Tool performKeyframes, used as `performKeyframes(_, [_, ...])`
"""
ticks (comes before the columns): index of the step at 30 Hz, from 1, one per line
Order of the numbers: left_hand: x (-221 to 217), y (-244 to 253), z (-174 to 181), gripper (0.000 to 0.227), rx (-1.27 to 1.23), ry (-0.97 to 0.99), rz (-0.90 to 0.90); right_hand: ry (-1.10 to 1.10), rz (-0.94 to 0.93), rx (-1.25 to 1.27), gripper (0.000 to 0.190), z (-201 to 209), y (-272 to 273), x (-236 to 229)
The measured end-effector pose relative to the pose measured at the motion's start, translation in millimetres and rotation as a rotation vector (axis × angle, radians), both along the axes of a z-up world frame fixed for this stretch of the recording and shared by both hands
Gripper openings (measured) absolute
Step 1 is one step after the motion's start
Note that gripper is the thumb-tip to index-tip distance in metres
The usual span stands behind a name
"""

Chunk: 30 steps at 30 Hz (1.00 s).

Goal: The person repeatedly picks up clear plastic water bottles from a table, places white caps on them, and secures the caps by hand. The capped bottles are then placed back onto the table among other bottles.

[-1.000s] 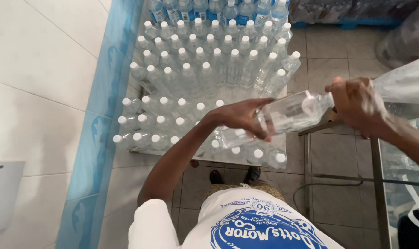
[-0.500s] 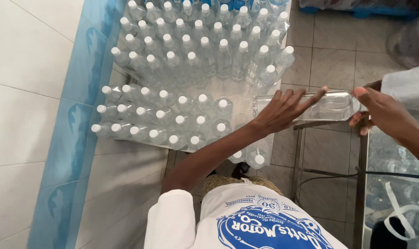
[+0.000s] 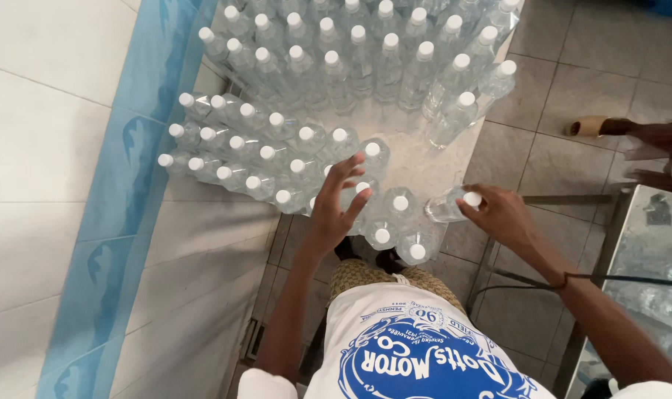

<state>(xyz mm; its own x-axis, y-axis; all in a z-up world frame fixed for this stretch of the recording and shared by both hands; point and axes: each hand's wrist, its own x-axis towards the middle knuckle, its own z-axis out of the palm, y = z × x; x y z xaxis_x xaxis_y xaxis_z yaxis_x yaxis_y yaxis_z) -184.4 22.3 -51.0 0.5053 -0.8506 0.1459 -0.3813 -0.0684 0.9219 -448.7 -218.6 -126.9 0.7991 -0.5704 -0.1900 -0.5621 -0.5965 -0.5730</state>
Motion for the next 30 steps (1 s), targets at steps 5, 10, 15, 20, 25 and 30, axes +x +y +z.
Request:
performKeyframes(5, [-23, 59, -49, 0.057, 0.035, 0.088, 0.153, 0.002, 0.1, 0.139, 0.042, -18, 35, 15])
performKeyframes(10, [-44, 56, -56, 0.05, 0.056, 0.067, 0.193, 0.116, 0.179, 0.207, 0.045, 1, 48, 23])
performKeyframes(15, [-49, 44, -59, 0.044, 0.064, -0.094, 0.145, 0.224, 0.253, 0.387, 0.045, 29, 14, 42])
performKeyframes(20, [-44, 45, -76, 0.045, 0.0, -0.203, 0.13, 0.103, 0.049, -0.039, 0.046, 43, -71, 95])
performKeyframes(25, [-28, 44, -70, 0.043, -0.073, -0.293, 0.109, 0.192, 0.157, -0.288, 0.052, 8, -125, 138])
performKeyframes(30, [-9, 49, -61, 0.047, -0.099, -0.203, 0.035, 0.165, 0.086, -0.186, 0.046, -14, -126, 135])
